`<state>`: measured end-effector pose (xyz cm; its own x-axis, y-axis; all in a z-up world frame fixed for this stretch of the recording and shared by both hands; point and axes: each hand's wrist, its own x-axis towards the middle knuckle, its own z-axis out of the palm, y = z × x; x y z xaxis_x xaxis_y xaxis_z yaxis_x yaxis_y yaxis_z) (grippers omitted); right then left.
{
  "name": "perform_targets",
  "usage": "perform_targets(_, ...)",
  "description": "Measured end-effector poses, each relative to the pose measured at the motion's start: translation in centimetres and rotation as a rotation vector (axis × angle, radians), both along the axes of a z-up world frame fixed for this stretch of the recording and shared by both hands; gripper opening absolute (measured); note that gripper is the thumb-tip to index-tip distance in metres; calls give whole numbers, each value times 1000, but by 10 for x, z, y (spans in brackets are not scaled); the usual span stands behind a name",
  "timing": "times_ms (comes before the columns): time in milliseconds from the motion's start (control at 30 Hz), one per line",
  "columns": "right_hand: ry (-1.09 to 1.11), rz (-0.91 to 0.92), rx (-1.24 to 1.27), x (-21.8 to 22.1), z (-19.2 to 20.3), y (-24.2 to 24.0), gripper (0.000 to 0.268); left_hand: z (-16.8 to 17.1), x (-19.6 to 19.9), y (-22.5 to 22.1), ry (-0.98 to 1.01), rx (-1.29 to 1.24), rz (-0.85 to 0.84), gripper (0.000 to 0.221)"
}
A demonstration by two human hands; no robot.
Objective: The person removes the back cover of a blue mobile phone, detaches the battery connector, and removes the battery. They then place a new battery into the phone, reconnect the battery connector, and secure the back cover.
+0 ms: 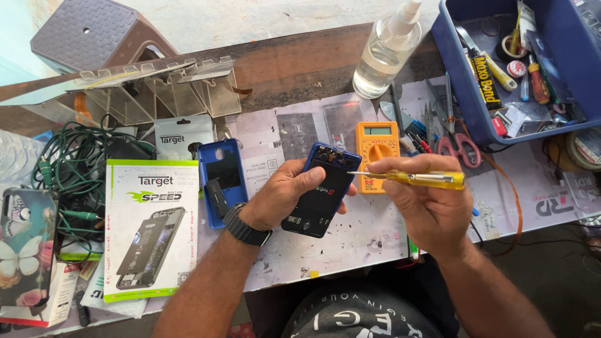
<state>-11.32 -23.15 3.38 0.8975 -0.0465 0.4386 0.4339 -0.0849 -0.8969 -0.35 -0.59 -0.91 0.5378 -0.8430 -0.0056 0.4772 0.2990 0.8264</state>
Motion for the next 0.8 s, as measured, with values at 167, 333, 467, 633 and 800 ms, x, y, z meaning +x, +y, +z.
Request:
perform_targets(167,-37,-23,4,-7,-8,-1,31,1,-1,3,-64,2,-27,78)
perform_targets(333,-76,-77,-17,-7,-12,0,31,1,-3,2,-76,-29,-34,87)
perform_targets(467,-114,-141,-110,-8,-8,3,33,0,-3,2,-37,-64,-48,90)
perform_targets(633,-176,-106,-96,-8,-4,8,34,-4,-4,2,-24,-53,-62,88)
perform_targets(800,-174,-105,-85,-3,-3,13,34,-7,-5,1,-61,-43,-45,84)
